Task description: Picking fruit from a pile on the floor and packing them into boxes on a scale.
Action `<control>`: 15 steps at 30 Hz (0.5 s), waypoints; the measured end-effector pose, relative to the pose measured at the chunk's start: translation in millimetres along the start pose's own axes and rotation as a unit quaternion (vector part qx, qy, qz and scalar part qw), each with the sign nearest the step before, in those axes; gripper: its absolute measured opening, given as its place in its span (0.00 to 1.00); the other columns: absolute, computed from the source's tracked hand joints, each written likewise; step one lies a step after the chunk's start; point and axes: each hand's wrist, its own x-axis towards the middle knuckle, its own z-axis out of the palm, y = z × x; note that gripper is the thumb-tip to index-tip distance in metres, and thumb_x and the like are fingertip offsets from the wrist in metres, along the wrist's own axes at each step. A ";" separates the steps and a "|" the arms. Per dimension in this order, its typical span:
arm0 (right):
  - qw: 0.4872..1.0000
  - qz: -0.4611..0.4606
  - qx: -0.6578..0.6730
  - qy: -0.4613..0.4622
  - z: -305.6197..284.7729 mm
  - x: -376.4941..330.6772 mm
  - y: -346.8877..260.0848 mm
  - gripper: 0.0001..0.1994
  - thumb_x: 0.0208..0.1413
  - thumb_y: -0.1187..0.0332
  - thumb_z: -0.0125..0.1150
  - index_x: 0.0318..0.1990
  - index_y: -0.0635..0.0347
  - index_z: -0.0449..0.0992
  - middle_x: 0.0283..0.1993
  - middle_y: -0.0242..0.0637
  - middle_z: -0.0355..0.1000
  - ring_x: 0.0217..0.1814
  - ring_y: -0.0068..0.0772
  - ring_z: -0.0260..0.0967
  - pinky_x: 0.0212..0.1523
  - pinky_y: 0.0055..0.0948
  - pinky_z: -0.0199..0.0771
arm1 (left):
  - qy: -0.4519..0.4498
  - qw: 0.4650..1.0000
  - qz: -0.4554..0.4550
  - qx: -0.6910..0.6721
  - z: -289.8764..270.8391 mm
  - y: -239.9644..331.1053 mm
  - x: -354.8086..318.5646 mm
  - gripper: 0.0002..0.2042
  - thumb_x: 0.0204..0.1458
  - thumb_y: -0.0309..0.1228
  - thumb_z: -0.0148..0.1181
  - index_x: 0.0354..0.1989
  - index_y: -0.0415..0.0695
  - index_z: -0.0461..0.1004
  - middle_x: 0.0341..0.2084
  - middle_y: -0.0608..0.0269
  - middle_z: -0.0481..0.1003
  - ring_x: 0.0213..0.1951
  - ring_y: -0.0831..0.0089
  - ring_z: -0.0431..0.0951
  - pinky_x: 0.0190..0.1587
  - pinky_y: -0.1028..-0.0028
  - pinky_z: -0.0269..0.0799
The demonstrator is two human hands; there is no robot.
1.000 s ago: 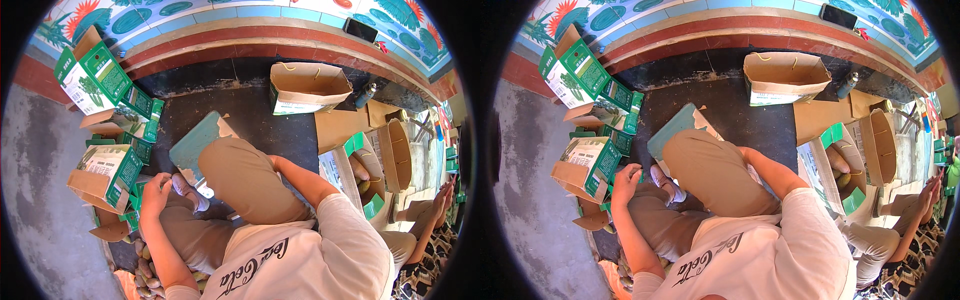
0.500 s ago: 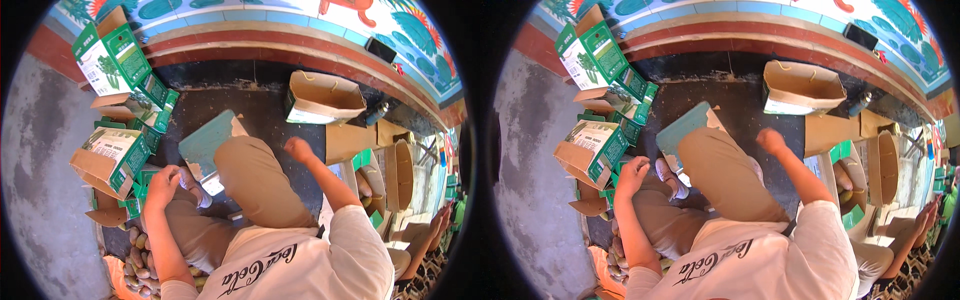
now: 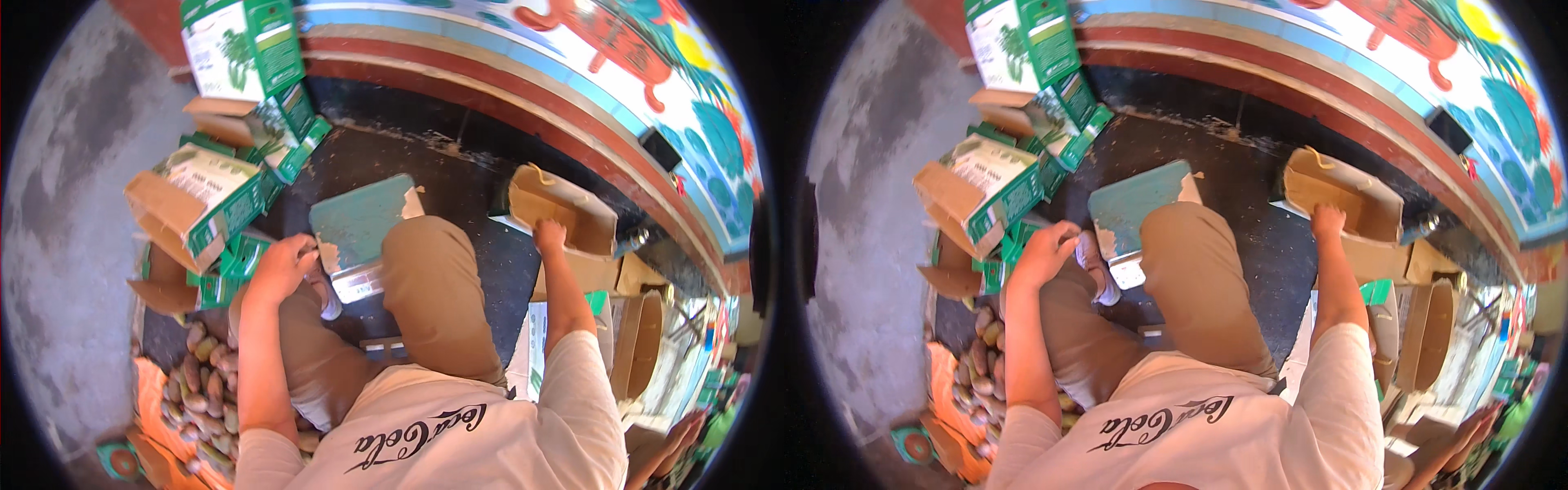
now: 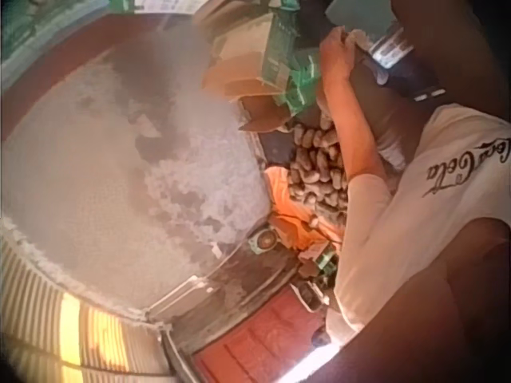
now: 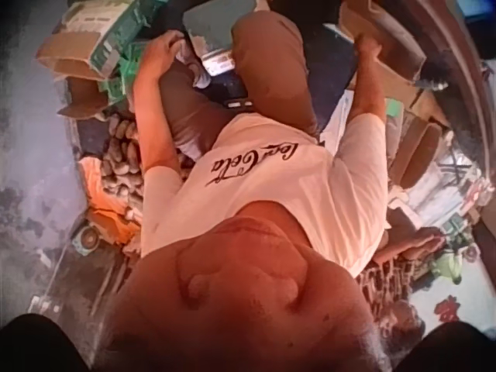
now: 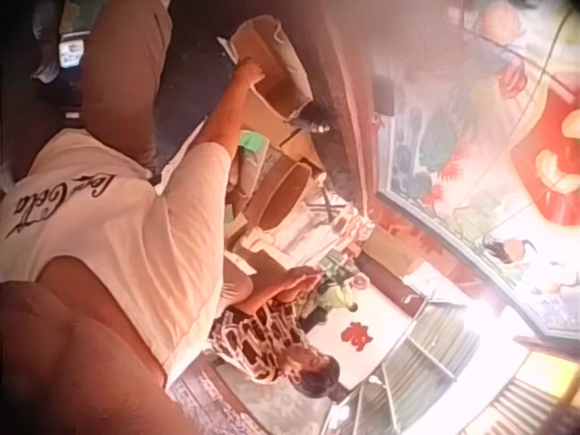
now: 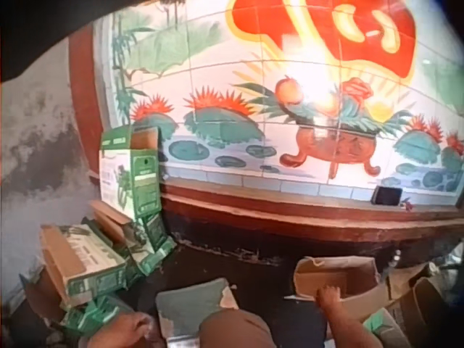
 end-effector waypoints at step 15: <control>0.988 -0.143 0.040 0.042 -67.3 -16.9 -19.2 0.12 0.51 0.60 0.56 0.32 0.59 0.74 0.35 0.48 0.73 0.40 0.49 0.71 0.41 0.44 0.71 | 0.038 0.998 0.017 0.042 -2.1 -14.1 4.4 0.10 0.47 0.33 0.56 0.36 0.40 0.73 0.29 0.49 0.75 0.35 0.52 0.75 0.37 0.61 0.69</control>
